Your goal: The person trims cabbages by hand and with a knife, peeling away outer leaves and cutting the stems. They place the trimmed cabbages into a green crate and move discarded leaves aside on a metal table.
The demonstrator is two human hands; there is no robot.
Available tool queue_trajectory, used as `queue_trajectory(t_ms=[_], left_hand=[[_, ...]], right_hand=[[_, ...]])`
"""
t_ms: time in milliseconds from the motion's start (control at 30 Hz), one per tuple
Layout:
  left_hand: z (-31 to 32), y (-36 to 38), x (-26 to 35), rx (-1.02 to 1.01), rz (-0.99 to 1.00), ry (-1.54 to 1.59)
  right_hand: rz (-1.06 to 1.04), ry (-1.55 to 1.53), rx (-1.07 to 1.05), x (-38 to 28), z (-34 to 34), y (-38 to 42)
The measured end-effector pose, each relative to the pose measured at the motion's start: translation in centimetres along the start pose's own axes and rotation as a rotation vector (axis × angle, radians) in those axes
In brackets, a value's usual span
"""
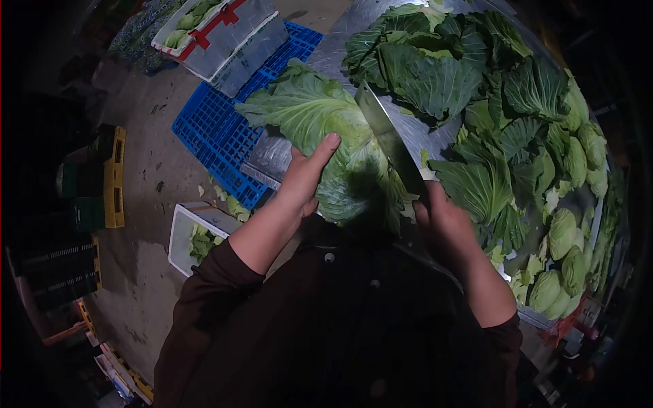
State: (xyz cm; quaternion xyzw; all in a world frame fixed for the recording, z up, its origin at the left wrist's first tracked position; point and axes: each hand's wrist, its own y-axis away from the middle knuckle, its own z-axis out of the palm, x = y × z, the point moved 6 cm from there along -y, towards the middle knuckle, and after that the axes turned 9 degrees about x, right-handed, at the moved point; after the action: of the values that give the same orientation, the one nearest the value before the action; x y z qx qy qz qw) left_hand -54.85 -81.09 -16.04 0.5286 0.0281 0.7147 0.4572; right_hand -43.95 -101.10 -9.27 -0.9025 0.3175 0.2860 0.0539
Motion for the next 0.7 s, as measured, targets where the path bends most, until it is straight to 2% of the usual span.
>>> queue_trajectory(t_ms=[100, 500, 633, 700], left_hand=[[0.1, -0.1, 0.1, 0.013, 0.030, -0.027], [-0.5, -1.2, -0.5, 0.091, 0.001, -0.063], [0.5, -0.5, 0.3, 0.080, 0.058, -0.081], [0.6, -0.3, 0.2, 0.100, 0.073, -0.101]], right_hand=[[0.072, -0.041, -0.062, -0.2, -0.6, 0.0], [0.105, 0.013, -0.140, -0.3, -1.0, 0.1], [0.067, 0.021, -0.136, -0.5, -1.1, 0.1], [0.078, 0.057, -0.221, -0.7, -1.0, 0.0]])
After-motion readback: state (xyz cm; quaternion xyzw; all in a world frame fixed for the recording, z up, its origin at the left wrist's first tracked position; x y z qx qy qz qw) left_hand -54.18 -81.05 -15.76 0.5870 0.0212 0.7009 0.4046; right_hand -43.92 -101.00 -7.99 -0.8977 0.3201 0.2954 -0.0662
